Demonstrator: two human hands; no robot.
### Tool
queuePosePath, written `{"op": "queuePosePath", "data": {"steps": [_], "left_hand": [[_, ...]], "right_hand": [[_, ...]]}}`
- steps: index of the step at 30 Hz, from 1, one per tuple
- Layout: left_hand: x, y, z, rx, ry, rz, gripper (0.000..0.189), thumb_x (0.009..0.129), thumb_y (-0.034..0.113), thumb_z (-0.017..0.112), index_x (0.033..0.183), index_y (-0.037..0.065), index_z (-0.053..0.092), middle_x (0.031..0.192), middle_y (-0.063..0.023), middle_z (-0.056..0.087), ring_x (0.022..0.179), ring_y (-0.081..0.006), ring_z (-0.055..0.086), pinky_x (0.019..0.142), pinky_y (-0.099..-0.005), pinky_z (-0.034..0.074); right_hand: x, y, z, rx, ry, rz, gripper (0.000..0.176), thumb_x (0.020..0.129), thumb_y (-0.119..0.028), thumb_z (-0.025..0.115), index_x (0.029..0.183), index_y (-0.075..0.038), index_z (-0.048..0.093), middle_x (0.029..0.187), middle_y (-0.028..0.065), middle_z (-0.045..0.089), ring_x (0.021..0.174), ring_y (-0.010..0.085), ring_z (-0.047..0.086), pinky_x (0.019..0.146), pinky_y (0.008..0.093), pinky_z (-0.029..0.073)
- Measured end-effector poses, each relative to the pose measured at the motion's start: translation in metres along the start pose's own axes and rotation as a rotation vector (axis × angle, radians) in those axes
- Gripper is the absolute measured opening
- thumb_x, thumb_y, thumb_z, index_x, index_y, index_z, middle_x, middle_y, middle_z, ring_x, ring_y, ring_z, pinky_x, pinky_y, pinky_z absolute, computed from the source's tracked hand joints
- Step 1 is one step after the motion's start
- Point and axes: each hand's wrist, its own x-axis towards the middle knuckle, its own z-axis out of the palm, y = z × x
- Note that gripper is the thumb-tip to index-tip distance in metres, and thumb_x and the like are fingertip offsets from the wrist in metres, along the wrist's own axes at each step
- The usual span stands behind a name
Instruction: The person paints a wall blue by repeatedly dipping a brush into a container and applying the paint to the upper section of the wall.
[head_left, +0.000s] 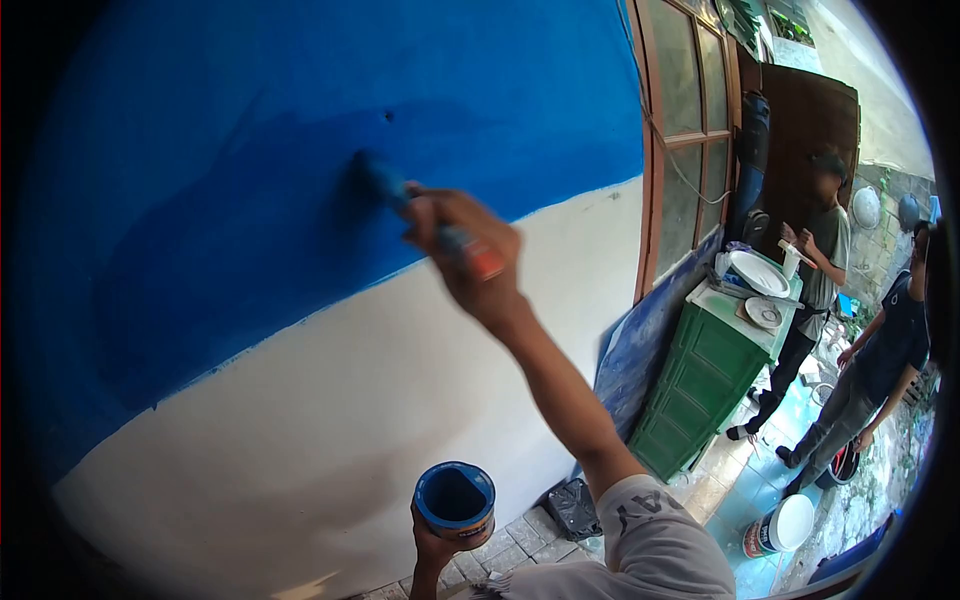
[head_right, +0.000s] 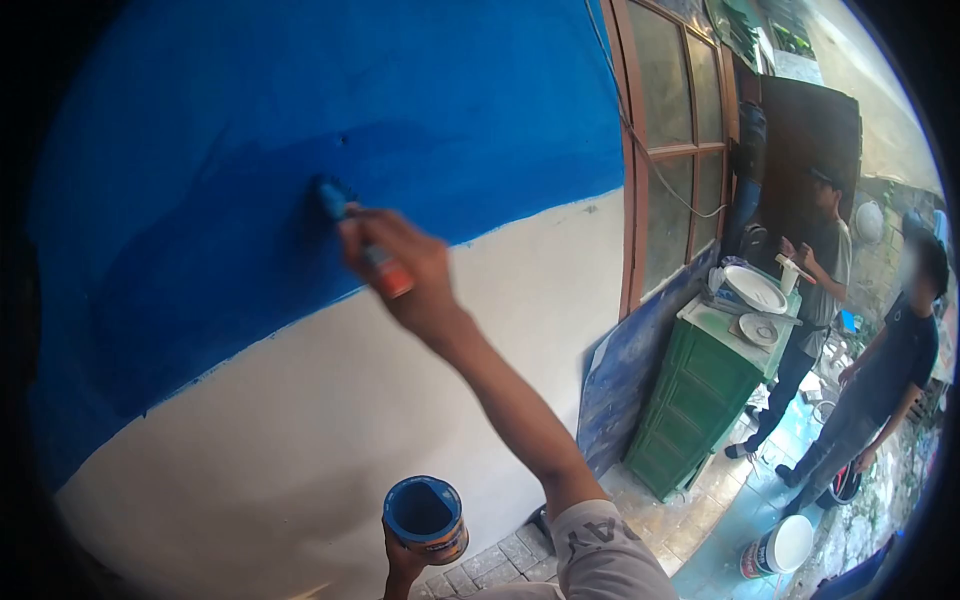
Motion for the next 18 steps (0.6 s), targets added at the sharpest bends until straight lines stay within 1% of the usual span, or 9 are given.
{"op": "queuePosePath", "data": {"steps": [1,3,7,10,13,14,15,16,18], "left_hand": [[0.002,-0.003,0.002,-0.015,-0.005,-0.001,0.123,0.049,0.022,0.109,0.149,0.007,0.037,0.137,-0.0129,0.058,0.127,-0.0270,0.061,0.108,-0.0435,0.052],[0.004,-0.002,0.008,-0.038,-0.005,-0.007,0.125,0.049,0.023,0.109,0.149,0.007,0.036,0.137,-0.0130,0.059,0.127,-0.0272,0.061,0.108,-0.0438,0.052],[0.008,0.000,0.011,-0.029,0.015,-0.007,0.125,0.049,0.024,0.109,0.150,0.007,0.036,0.138,-0.0131,0.059,0.127,-0.0274,0.062,0.108,-0.0440,0.052],[0.001,-0.005,0.008,-0.014,0.019,-0.018,0.125,0.050,0.024,0.109,0.150,0.007,0.036,0.138,-0.0131,0.059,0.127,-0.0272,0.062,0.108,-0.0438,0.052],[0.001,-0.012,0.011,-0.024,0.007,-0.022,0.125,0.050,0.024,0.108,0.150,0.007,0.036,0.138,-0.0132,0.059,0.127,-0.0270,0.062,0.108,-0.0436,0.052],[-0.001,-0.013,0.010,-0.007,-0.004,-0.021,0.125,0.050,0.024,0.108,0.150,0.007,0.036,0.138,-0.0132,0.059,0.127,-0.0269,0.062,0.108,-0.0435,0.052],[-0.004,-0.010,0.009,0.001,-0.011,-0.030,0.125,0.050,0.024,0.108,0.150,0.007,0.036,0.138,-0.0132,0.059,0.127,-0.0269,0.062,0.108,-0.0435,0.052],[-0.003,-0.006,0.011,0.003,-0.023,-0.025,0.125,0.051,0.024,0.108,0.151,0.007,0.036,0.138,-0.0132,0.059,0.127,-0.0268,0.062,0.108,-0.0436,0.052],[0.002,-0.004,0.011,0.009,-0.029,-0.009,0.125,0.051,0.024,0.108,0.151,0.007,0.035,0.138,-0.0132,0.059,0.127,-0.0268,0.062,0.108,-0.0437,0.052]], "right_hand": [[-0.002,0.017,-0.017,0.173,0.010,0.177,0.019,0.103,-0.012,0.070,0.099,0.006,0.073,0.097,0.0154,0.079,0.077,0.0199,0.078,0.068,0.0300,0.061],[0.015,0.051,-0.053,0.210,0.155,0.304,0.021,0.106,-0.015,0.066,0.095,0.002,0.071,0.089,0.0138,0.077,0.075,0.0166,0.076,0.066,0.0308,0.059],[0.044,0.093,-0.111,-0.301,0.349,0.212,0.034,0.110,-0.023,0.060,0.095,0.005,0.073,0.066,0.0094,0.073,0.063,0.0159,0.074,0.063,0.0295,0.058],[0.052,0.070,-0.104,-0.353,0.343,0.256,0.034,0.109,-0.022,0.061,0.095,0.006,0.073,0.069,0.0096,0.074,0.064,0.0152,0.074,0.062,0.0289,0.059],[0.046,0.034,-0.060,-0.072,0.226,0.188,0.011,0.101,-0.009,0.071,0.097,0.001,0.073,0.080,0.0058,0.071,0.070,0.0116,0.071,0.063,0.0280,0.059],[0.040,0.041,-0.037,0.020,0.132,-0.061,0.005,0.097,-0.006,0.075,0.097,-0.002,0.072,0.079,0.0060,0.071,0.072,0.0126,0.072,0.064,0.0296,0.059],[0.038,0.025,-0.018,-0.171,0.049,-0.113,0.017,0.102,-0.011,0.071,0.093,0.003,0.072,0.084,0.0074,0.076,0.068,0.0137,0.074,0.063,0.0274,0.059],[0.043,0.002,-0.003,-0.270,-0.004,-0.073,0.017,0.103,-0.012,0.070,0.094,0.003,0.071,0.079,0.0080,0.075,0.067,0.0139,0.074,0.063,0.0277,0.058],[0.047,0.013,-0.010,-0.132,0.074,-0.056,0.020,0.104,-0.015,0.070,0.094,0.002,0.072,0.077,0.0084,0.075,0.066,0.0138,0.074,0.061,0.0275,0.058]]}}
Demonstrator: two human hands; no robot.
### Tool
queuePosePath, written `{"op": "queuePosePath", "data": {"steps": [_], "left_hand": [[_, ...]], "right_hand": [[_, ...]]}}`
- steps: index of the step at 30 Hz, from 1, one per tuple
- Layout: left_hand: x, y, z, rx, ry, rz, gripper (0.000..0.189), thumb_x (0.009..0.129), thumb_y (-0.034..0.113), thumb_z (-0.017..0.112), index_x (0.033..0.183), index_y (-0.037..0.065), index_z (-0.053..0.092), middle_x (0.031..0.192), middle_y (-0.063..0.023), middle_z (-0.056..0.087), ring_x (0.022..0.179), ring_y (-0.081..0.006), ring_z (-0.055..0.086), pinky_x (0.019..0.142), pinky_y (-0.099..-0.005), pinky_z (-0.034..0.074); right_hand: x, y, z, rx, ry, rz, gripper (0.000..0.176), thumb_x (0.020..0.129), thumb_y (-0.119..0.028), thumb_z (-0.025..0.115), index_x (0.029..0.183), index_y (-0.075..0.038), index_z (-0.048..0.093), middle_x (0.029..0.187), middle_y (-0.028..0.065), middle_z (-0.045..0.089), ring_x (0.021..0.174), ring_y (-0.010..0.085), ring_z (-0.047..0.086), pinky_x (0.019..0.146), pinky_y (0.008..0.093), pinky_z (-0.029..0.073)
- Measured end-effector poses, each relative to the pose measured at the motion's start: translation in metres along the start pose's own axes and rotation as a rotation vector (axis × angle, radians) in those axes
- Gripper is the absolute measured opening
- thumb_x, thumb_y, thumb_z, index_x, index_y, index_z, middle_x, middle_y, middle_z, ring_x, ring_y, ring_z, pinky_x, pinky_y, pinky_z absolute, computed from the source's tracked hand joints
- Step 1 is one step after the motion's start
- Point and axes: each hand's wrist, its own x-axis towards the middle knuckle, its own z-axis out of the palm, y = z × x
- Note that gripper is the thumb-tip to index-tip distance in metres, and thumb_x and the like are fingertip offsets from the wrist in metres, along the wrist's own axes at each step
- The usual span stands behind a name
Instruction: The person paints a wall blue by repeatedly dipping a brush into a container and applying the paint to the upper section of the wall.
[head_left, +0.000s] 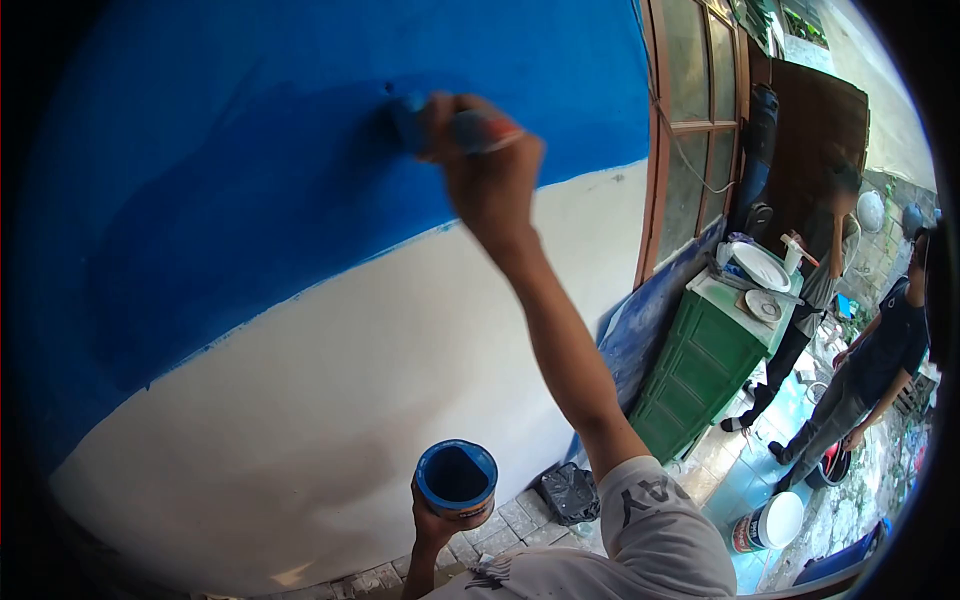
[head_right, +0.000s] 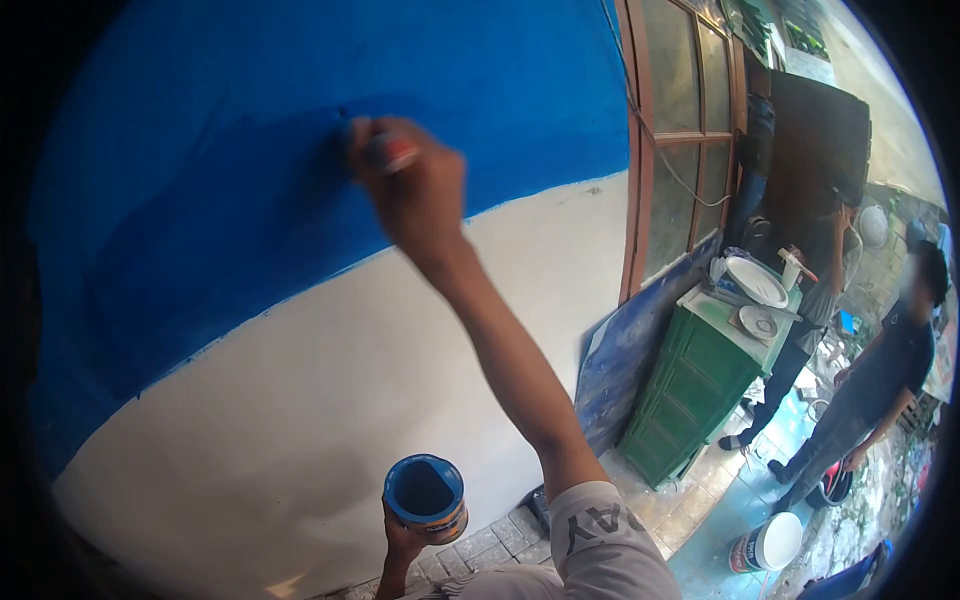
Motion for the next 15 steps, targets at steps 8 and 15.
{"op": "queuePosePath", "data": {"steps": [8,15], "left_hand": [[-0.011,-0.005,-0.010,-0.091,0.053,-0.009,0.125,0.051,0.022,0.109,0.151,0.009,0.035,0.138,-0.0123,0.058,0.128,-0.0270,0.061,0.110,-0.0440,0.051],[-0.014,-0.008,-0.026,-0.009,0.016,-0.026,0.124,0.051,0.022,0.108,0.150,0.008,0.036,0.138,-0.0125,0.058,0.128,-0.0274,0.061,0.109,-0.0442,0.051]], "right_hand": [[0.027,0.069,-0.086,-0.284,0.233,0.285,0.028,0.107,-0.020,0.064,0.094,0.003,0.072,0.067,0.0086,0.073,0.058,0.0120,0.069,0.055,0.0264,0.053],[-0.009,-0.002,0.015,-0.046,-0.003,0.026,0.022,0.104,-0.017,0.070,0.091,0.000,0.072,0.072,0.0070,0.072,0.060,0.0133,0.070,0.056,0.0278,0.053]]}}
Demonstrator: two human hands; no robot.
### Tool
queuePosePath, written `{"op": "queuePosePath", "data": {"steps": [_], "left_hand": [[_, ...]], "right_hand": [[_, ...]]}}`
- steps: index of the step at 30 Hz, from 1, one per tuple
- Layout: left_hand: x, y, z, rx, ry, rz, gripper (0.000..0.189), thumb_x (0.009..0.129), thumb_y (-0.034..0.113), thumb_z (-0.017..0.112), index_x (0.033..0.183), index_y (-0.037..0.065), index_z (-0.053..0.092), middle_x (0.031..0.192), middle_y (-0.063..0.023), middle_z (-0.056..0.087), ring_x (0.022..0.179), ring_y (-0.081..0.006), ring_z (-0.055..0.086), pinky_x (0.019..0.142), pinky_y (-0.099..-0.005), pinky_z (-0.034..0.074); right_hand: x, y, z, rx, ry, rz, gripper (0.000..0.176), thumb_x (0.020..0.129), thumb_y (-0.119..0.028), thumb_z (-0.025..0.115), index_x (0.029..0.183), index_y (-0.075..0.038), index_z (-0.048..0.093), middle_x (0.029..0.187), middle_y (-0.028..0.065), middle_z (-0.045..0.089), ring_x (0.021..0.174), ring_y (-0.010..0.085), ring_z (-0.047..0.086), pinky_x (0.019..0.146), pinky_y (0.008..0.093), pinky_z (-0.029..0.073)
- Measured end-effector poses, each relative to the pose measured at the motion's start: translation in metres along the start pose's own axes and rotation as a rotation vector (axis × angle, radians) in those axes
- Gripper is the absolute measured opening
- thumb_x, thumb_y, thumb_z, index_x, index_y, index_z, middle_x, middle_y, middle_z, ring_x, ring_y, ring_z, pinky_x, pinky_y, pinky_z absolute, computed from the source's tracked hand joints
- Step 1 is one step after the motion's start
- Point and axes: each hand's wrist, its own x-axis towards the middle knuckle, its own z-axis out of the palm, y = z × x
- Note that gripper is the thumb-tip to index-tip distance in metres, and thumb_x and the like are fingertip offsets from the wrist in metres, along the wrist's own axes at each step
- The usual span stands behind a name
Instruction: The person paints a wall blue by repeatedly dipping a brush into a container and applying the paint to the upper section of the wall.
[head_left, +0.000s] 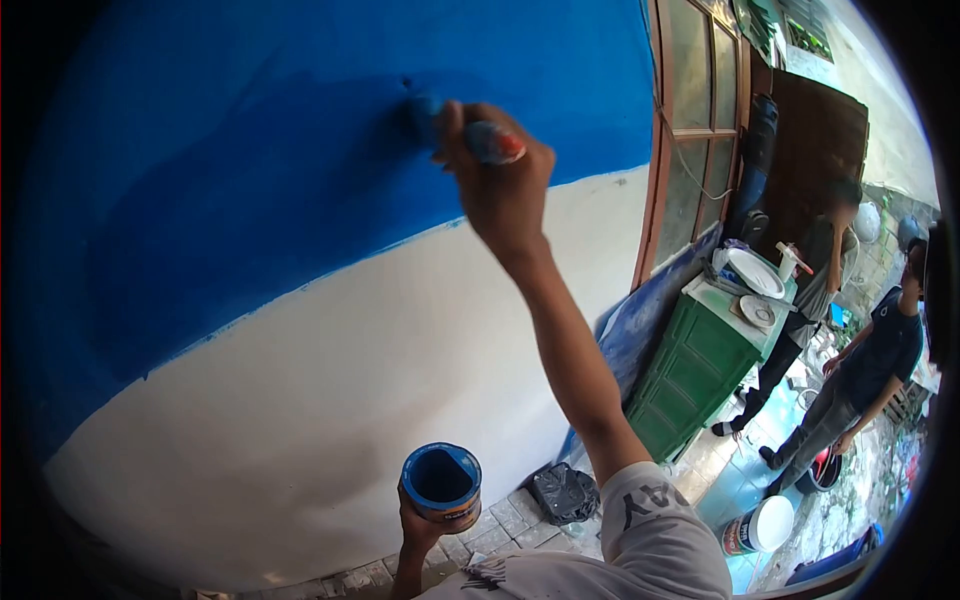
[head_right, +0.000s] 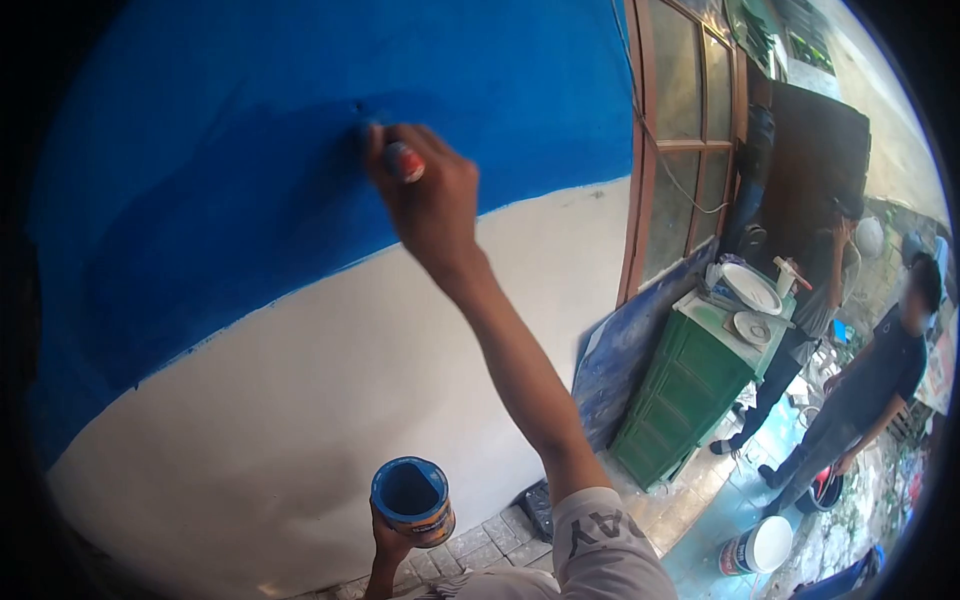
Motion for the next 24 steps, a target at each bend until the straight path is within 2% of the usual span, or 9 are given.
{"op": "queuePosePath", "data": {"steps": [4,6,9,10,15,17,18,22,24], "left_hand": [[0.010,0.023,0.007,0.007,0.000,0.020,0.123,0.052,0.022,0.108,0.151,0.008,0.036,0.138,-0.0127,0.058,0.128,-0.0268,0.060,0.110,-0.0434,0.052],[0.013,0.038,0.007,0.004,0.008,0.020,0.123,0.052,0.022,0.108,0.151,0.008,0.036,0.139,-0.0127,0.057,0.129,-0.0267,0.060,0.110,-0.0432,0.052],[0.008,0.031,0.002,-0.018,0.023,0.024,0.123,0.053,0.021,0.108,0.151,0.008,0.036,0.139,-0.0128,0.057,0.129,-0.0267,0.060,0.110,-0.0430,0.052],[0.006,0.028,-0.002,-0.031,0.030,0.028,0.123,0.053,0.022,0.108,0.151,0.008,0.035,0.139,-0.0128,0.057,0.129,-0.0267,0.060,0.110,-0.0430,0.052],[-0.008,0.016,-0.022,-0.002,0.035,-0.023,0.123,0.053,0.021,0.108,0.152,0.008,0.035,0.140,-0.0130,0.057,0.129,-0.0269,0.060,0.110,-0.0428,0.051],[-0.009,0.010,-0.026,-0.021,0.037,-0.033,0.123,0.053,0.021,0.108,0.152,0.008,0.035,0.140,-0.0131,0.057,0.129,-0.0269,0.060,0.110,-0.0427,0.051],[-0.009,0.009,-0.029,-0.030,0.046,-0.024,0.123,0.053,0.020,0.108,0.152,0.008,0.035,0.140,-0.0131,0.057,0.129,-0.0269,0.060,0.109,-0.0428,0.051],[-0.008,0.012,-0.033,-0.019,0.092,0.021,0.124,0.052,0.021,0.108,0.152,0.008,0.035,0.139,-0.0130,0.058,0.128,-0.0266,0.061,0.108,-0.0431,0.052],[-0.006,0.017,-0.032,-0.027,0.112,0.015,0.125,0.052,0.022,0.108,0.151,0.008,0.035,0.138,-0.0128,0.058,0.128,-0.0265,0.061,0.108,-0.0434,0.052]], "right_hand": [[0.006,0.006,-0.020,0.398,0.138,0.282,0.031,0.105,-0.020,0.069,0.093,0.008,0.072,0.073,0.0109,0.074,0.059,0.0169,0.072,0.057,0.0293,0.056],[0.011,0.050,-0.048,0.132,0.168,0.350,0.036,0.108,-0.027,0.064,0.095,0.004,0.075,0.071,0.0108,0.076,0.061,0.0156,0.073,0.062,0.0270,0.056],[0.014,0.098,-0.088,-0.194,0.214,0.179,0.035,0.109,-0.027,0.062,0.099,0.003,0.076,0.068,0.0087,0.077,0.065,0.0108,0.072,0.069,0.0237,0.053],[0.019,0.085,-0.093,-0.254,0.219,0.268,0.034,0.109,-0.027,0.061,0.099,0.001,0.076,0.067,0.0082,0.076,0.065,0.0107,0.072,0.067,0.0241,0.052],[0.025,0.042,-0.085,-0.443,0.193,0.212,0.031,0.109,-0.025,0.062,0.100,0.001,0.076,0.069,0.0075,0.076,0.067,0.0111,0.073,0.066,0.0259,0.053],[0.018,0.020,-0.052,-0.224,0.122,0.205,0.023,0.106,-0.017,0.067,0.099,0.004,0.074,0.077,0.0084,0.074,0.073,0.0084,0.071,0.066,0.0272,0.056],[0.007,0.014,-0.028,0.088,0.131,0.111,0.023,0.105,-0.017,0.069,0.097,0.004,0.073,0.079,0.0080,0.073,0.074,0.0090,0.071,0.066,0.0276,0.057],[-0.004,-0.030,0.016,0.491,0.073,0.338,0.029,0.106,-0.019,0.067,0.095,0.008,0.072,0.076,0.0105,0.075,0.067,0.0177,0.077,0.067,0.0253,0.055],[-0.008,-0.013,0.013,0.236,0.153,0.283,0.031,0.107,-0.020,0.067,0.095,0.009,0.073,0.074,0.0115,0.076,0.067,0.0155,0.076,0.067,0.0248,0.054]]}}
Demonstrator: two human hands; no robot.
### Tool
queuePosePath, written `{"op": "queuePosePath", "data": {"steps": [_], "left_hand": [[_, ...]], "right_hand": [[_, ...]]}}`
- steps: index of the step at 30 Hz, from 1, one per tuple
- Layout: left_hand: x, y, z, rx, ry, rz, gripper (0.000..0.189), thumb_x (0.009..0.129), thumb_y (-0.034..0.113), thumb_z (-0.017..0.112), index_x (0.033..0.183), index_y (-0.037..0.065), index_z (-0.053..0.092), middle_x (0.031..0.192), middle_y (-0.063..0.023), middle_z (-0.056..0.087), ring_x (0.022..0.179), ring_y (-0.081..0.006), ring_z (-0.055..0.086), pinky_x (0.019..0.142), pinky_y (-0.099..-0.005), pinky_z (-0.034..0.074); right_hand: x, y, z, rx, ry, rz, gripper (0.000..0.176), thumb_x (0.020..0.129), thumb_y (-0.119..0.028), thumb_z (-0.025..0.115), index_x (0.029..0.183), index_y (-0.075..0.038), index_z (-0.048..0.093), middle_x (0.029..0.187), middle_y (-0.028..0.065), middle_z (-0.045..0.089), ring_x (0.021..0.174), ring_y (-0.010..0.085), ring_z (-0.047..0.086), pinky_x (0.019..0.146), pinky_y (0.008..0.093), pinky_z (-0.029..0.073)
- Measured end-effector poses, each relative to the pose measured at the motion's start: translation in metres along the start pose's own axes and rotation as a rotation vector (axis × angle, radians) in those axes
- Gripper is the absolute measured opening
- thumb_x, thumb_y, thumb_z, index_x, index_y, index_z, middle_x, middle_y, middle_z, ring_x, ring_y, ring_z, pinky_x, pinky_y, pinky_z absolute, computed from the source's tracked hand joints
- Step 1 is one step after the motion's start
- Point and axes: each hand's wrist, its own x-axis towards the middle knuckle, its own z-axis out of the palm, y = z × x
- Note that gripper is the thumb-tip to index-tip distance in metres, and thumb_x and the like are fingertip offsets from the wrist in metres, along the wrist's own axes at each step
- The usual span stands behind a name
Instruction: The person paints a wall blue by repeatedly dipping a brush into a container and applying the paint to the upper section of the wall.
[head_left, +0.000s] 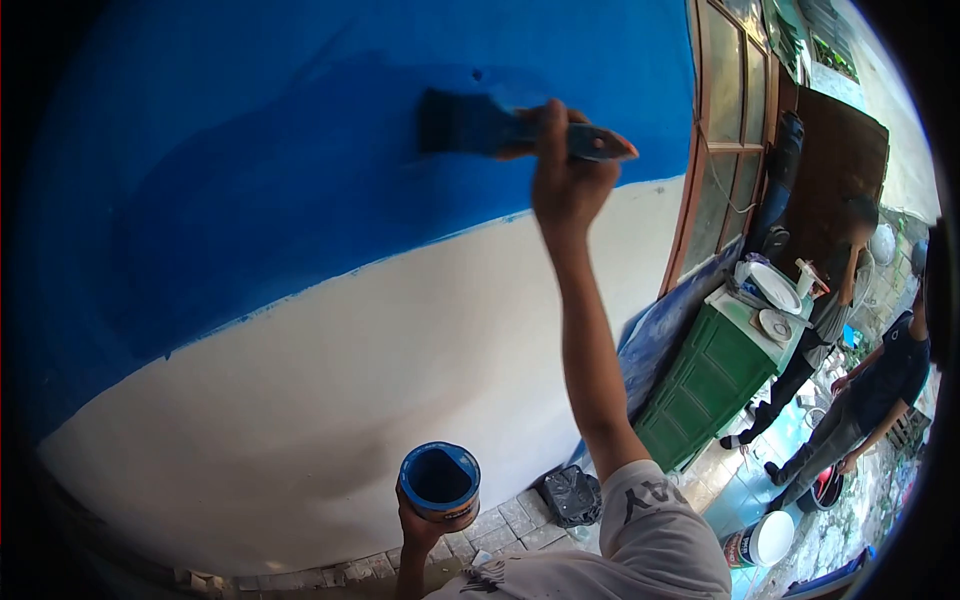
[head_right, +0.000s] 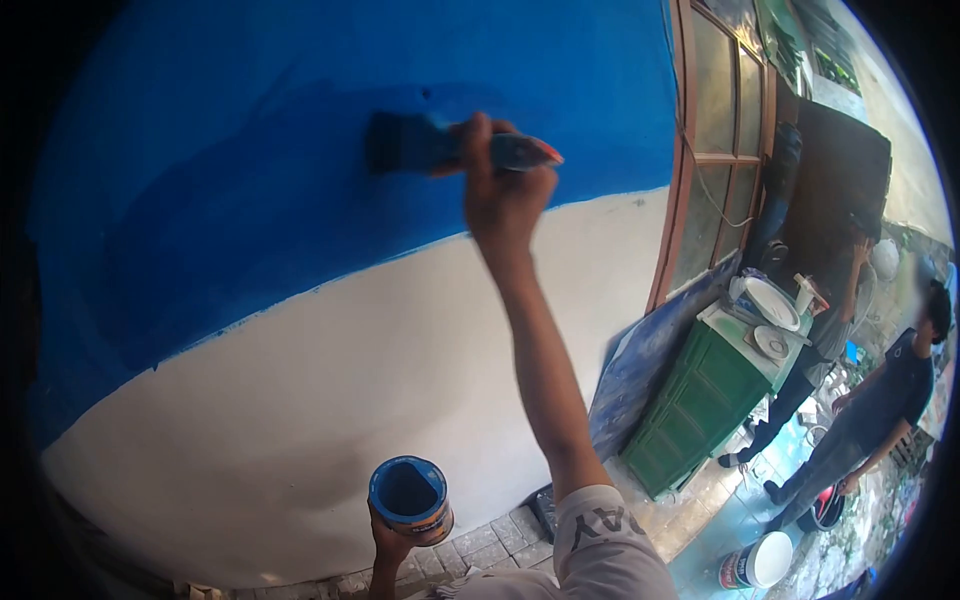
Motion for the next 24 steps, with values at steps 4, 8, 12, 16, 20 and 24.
{"op": "queuePosePath", "data": {"steps": [4,8,12,16,20,24], "left_hand": [[-0.005,-0.011,-0.010,0.063,0.060,0.025,0.125,0.050,0.025,0.109,0.150,0.008,0.036,0.137,-0.0121,0.058,0.127,-0.0265,0.061,0.108,-0.0438,0.052],[-0.016,-0.008,-0.024,0.015,0.094,0.007,0.123,0.050,0.024,0.108,0.149,0.007,0.037,0.137,-0.0117,0.058,0.125,-0.0259,0.061,0.107,-0.0432,0.051],[-0.031,-0.011,-0.044,-0.022,0.150,-0.024,0.121,0.051,0.022,0.108,0.149,0.008,0.038,0.137,-0.0108,0.058,0.125,-0.0251,0.061,0.107,-0.0433,0.052],[-0.035,-0.007,-0.054,-0.065,0.167,-0.002,0.118,0.052,0.022,0.108,0.148,0.008,0.040,0.138,-0.0100,0.056,0.126,-0.0249,0.061,0.108,-0.0431,0.052],[-0.031,-0.009,-0.060,0.001,0.137,0.003,0.123,0.049,0.019,0.107,0.150,0.008,0.039,0.137,-0.0107,0.057,0.126,-0.0259,0.060,0.109,-0.0438,0.050],[-0.021,0.005,-0.049,0.098,0.123,0.014,0.124,0.049,0.019,0.107,0.150,0.009,0.038,0.139,-0.0109,0.056,0.127,-0.0262,0.059,0.110,-0.0446,0.049]], "right_hand": [[0.032,0.061,-0.055,-0.324,0.090,-0.115,0.036,0.111,-0.028,0.058,0.103,0.002,0.077,0.067,0.0076,0.077,0.073,0.0057,0.071,0.078,0.0235,0.052],[0.068,0.063,-0.098,-0.573,0.194,-0.146,0.041,0.110,-0.031,0.058,0.095,0.001,0.078,0.068,0.0076,0.077,0.072,0.0089,0.073,0.077,0.0263,0.054],[0.085,0.060,-0.116,-0.817,0.199,-0.395,0.040,0.110,-0.031,0.057,0.100,0.002,0.078,0.072,0.0099,0.078,0.070,0.0163,0.077,0.068,0.0282,0.057],[0.053,0.003,-0.043,-0.510,0.075,-0.290,0.026,0.107,-0.022,0.066,0.097,0.000,0.076,0.077,0.0086,0.078,0.070,0.0143,0.073,0.066,0.0316,0.055],[0.027,-0.025,0.010,-0.270,-0.171,-0.259,0.026,0.106,-0.022,0.067,0.094,0.000,0.073,0.075,0.0086,0.076,0.066,0.0122,0.072,0.067,0.0302,0.054],[0.047,0.007,-0.019,-0.149,-0.079,-0.221,0.029,0.107,-0.022,0.067,0.097,0.005,0.073,0.072,0.0108,0.076,0.065,0.0147,0.074,0.063,0.0269,0.056]]}}
